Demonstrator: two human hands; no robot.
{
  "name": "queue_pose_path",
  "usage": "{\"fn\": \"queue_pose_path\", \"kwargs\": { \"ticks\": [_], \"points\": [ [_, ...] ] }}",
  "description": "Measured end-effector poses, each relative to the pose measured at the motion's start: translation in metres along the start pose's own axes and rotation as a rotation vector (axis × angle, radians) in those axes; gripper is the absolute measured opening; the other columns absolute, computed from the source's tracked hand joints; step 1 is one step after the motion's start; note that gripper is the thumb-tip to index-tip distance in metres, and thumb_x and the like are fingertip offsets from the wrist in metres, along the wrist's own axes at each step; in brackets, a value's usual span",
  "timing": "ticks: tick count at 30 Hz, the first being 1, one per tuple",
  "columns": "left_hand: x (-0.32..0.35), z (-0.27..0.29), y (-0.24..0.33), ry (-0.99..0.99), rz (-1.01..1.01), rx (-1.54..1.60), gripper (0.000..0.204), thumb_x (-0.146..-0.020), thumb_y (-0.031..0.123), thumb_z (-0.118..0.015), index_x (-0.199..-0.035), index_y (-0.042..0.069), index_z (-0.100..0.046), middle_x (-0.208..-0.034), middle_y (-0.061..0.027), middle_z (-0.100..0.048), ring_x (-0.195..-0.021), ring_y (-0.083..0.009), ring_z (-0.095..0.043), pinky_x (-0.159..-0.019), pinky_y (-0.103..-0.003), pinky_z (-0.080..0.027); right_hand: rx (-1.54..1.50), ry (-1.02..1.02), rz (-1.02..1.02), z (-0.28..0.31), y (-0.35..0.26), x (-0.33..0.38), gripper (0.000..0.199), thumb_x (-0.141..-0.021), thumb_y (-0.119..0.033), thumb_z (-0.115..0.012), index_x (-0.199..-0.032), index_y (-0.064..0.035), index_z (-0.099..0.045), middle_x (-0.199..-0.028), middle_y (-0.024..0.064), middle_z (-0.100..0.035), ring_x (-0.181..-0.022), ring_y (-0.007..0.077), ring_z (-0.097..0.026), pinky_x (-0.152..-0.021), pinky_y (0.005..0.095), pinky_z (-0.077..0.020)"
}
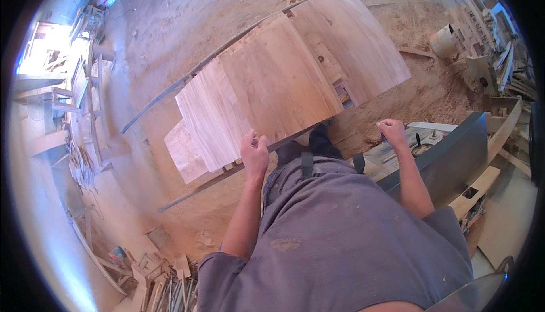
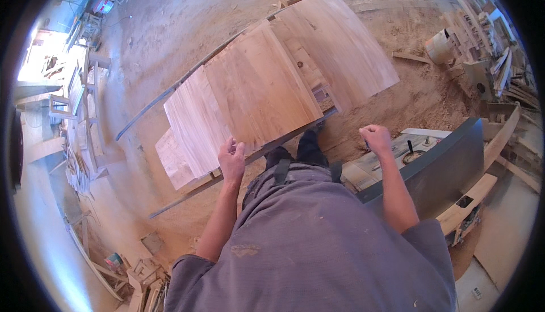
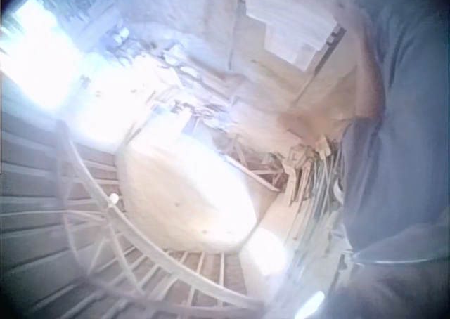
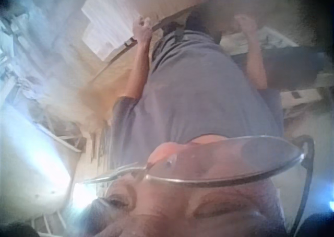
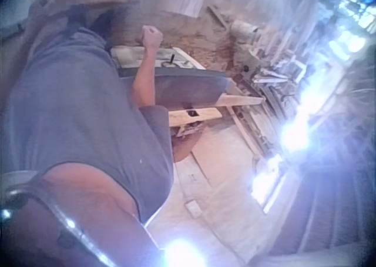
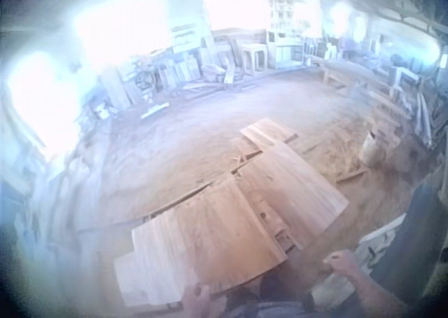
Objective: The person hammers a wooden frame together, uses a large stationary jointer to smooth several wooden boards, and measures the dimensions of a wooden panel and the assembled frame with a tape measure.
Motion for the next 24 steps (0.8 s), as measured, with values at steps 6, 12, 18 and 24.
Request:
{"fn": "queue_pose_path", "kwargs": {
  "ticks": [6, 12, 18, 24],
  "points": [
    [-0.026, -0.01, -0.014, -0.004, 0.306, 0.313, 0.066, -0.09, 0.008, -0.069, -0.146, -0.013, -0.041, -0.082, -0.0014, -0.063, -0.066, -0.0069, -0.053, -0.057, -0.025, -0.044, 0.096, 0.133, 0.073, -0.012, -0.039, -0.075, 0.034, -0.081, -0.033, -0.073, -0.097, -0.0033, -0.078, -0.084, 0.0117, -0.076, -0.082, 0.0198, -0.072, -0.076, 0.0341, -0.0539],
    [-0.042, -0.009, -0.022, -0.165, 0.433, 0.467, 0.067, -0.092, 0.009, -0.069, -0.148, -0.011, -0.039, -0.083, -0.0011, -0.062, -0.067, -0.0074, -0.054, -0.056, -0.024, -0.043, 0.159, 0.204, 0.1, -0.021, -0.067, -0.199, 0.034, -0.086, -0.035, -0.072, -0.098, -0.0044, -0.078, -0.077, 0.0036, -0.073, -0.073, 0.015, -0.068, -0.068, 0.0316, -0.0512],
    [-0.033, 0.003, -0.006, -0.071, 0.472, 0.585, 0.024, -0.092, 0.011, -0.069, -0.114, 0.002, -0.066, -0.083, 0.0007, -0.062, -0.069, -0.0073, -0.055, -0.059, -0.023, -0.044, 0.144, 0.325, 0.345, -0.037, -0.115, -0.255, 0.047, -0.086, -0.035, -0.073, -0.119, -0.001, -0.071, -0.097, 0.0089, -0.072, -0.089, 0.0179, -0.065, -0.082, 0.0337, -0.0512],
    [-0.048, -0.007, -0.046, 0.03, 0.322, 0.329, 0.014, -0.084, 0.014, -0.064, -0.079, 0.001, -0.063, -0.065, -0.0027, -0.052, -0.067, -0.0103, -0.047, -0.061, -0.033, -0.044, -0.196, 0.313, 0.279, -0.065, -0.079, -0.219, 0.023, -0.092, -0.012, -0.064, -0.11, -0.0003, -0.07, -0.092, 0.0004, -0.064, -0.087, 0.0116, -0.059, -0.078, 0.0304, -0.049]
  ]
}}
Point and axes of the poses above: each hand's wrist, its own x-axis away from the middle knuckle, its own z-axis out of the back of the hand, y = z × x, the point moved 1 cm from there along -x, towards the middle knuckle
